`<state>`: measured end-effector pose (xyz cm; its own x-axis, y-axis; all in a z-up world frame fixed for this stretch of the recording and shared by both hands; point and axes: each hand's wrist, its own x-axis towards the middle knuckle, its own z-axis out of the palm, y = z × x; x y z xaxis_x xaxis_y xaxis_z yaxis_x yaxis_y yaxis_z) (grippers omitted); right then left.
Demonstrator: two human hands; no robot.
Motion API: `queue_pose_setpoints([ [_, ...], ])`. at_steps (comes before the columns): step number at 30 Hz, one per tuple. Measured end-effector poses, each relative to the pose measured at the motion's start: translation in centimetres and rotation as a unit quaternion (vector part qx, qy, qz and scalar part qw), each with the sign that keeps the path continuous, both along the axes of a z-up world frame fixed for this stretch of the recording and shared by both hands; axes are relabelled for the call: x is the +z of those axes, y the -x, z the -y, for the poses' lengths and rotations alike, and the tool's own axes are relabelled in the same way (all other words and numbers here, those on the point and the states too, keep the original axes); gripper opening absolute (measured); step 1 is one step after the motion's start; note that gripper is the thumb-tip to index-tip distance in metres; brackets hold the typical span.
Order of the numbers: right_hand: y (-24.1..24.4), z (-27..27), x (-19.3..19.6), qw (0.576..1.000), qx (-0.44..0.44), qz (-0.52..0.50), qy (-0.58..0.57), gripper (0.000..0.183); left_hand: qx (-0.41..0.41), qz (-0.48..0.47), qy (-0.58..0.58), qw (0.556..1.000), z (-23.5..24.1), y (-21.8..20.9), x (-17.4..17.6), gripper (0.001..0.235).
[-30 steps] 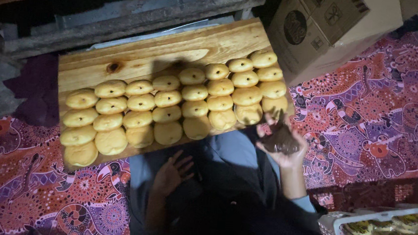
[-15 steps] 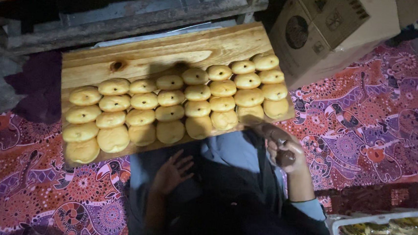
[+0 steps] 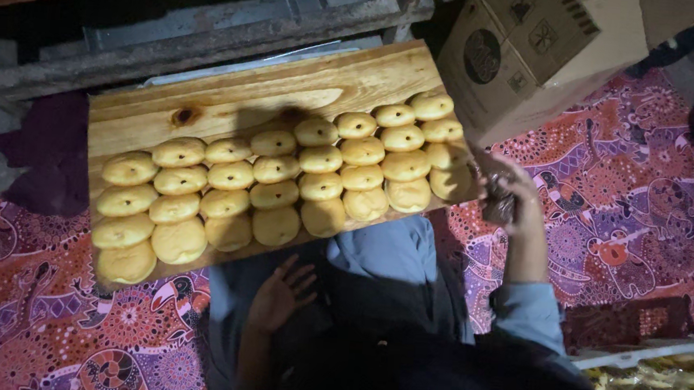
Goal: The person sits on the floor and uses a piping bag to fill small round buns with a dark filling. They pick up each bun, pipe the filling into a hole, and place the filled buns back onto a wooden board.
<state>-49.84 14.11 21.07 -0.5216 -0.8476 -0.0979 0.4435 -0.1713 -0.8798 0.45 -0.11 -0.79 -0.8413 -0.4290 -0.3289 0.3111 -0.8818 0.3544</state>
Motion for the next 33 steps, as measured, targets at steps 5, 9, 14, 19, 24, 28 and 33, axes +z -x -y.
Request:
queue_pose_setpoints([
  [5, 5.7, 3.1, -1.7, 1.000, -0.005, -0.014, -0.006, 0.056, 0.009, -0.037, -0.009, 0.999, 0.0, 0.3, -0.7, 0.066],
  [9, 7.7, 5.4, -3.4, 0.995, -0.002, -0.074, -0.064, 0.053, 0.003, -0.054, -0.008, 0.999, 0.1, 0.2, -1.1, 0.067],
  [14, 8.3, 7.5, -4.1, 0.992, 0.002, -0.089, -0.089, 0.045, -0.003, -0.096, 0.025, 0.995, 0.1, 0.1, -0.7, 0.070],
  [19, 7.4, 8.9, -2.9, 0.957, -0.028, -0.215, -0.190, 0.037, 0.008, -0.006, -0.017, 1.000, 0.0, 0.2, -0.4, 0.070],
  [24, 6.3, 10.5, -0.4, 0.800, -0.027, -0.480, -0.359, 0.041, -0.001, -0.027, -0.012, 1.000, 0.1, 0.3, -0.4, 0.069],
  [28, 5.3, 11.6, 0.4, 0.782, -0.024, -0.554, -0.284, 0.037, 0.000, -0.014, -0.020, 1.000, 0.0, 0.4, -0.3, 0.068],
  [33, 4.5, 11.9, -0.4, 0.732, -0.015, -0.601, -0.319, 0.032, -0.003, 0.015, -0.020, 1.000, 0.2, 0.5, 0.0, 0.069],
])
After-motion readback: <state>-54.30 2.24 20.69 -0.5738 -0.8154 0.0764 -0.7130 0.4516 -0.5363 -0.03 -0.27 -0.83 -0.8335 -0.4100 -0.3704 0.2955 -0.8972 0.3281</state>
